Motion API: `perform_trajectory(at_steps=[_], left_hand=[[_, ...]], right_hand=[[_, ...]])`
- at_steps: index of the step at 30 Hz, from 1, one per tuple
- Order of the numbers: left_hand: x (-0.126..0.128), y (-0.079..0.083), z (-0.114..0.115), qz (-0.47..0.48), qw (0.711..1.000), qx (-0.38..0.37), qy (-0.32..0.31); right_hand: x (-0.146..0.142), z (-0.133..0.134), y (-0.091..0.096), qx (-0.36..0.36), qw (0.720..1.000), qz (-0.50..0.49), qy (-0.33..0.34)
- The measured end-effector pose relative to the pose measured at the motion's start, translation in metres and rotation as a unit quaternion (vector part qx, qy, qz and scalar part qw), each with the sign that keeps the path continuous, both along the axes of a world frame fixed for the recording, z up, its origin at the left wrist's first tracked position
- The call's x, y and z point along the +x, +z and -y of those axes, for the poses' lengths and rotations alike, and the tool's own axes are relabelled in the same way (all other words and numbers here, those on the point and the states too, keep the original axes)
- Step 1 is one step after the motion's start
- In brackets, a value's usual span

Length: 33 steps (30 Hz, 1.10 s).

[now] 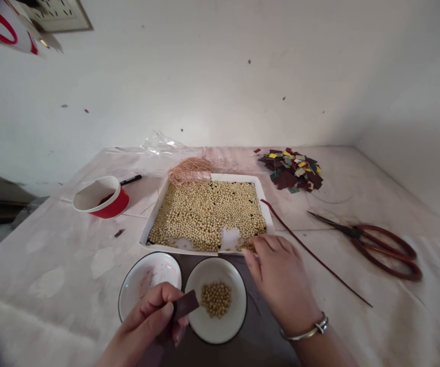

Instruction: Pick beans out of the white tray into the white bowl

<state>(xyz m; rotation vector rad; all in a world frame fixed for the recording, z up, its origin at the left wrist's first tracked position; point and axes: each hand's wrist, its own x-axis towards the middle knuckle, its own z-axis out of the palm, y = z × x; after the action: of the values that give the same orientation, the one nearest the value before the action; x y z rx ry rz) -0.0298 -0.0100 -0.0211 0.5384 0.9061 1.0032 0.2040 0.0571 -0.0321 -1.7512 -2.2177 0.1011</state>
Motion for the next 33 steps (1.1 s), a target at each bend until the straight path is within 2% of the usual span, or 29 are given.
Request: perform_trajectory(at_steps=[4,9,18,33], left_hand=[[-0.0001,0.0004,-0.0003,-0.007,1.000,0.000,-0.003],[-0.0004,-0.0002,-0.0011,-0.007,1.000,0.003,-0.009],[-0.0004,0.0009,0.0002,-0.011,1.000,0.004,-0.007],[0.0002,0.0023,-0.0009,-0.005,1.000,0.000,-0.002]], right_hand=[[0.0015,-0.0002,0.0011,-0.001,0.999,0.024,-0.037],[0.0014,-0.0007,-0.0044,-0.028,0.999,0.033,-0.012],[0.0020,-0.0036,-0.0055,-0.067,0.997,-0.014,0.034],[0.0058,-0.0044,-0.0065,-0.048,0.993,-0.102,0.046]])
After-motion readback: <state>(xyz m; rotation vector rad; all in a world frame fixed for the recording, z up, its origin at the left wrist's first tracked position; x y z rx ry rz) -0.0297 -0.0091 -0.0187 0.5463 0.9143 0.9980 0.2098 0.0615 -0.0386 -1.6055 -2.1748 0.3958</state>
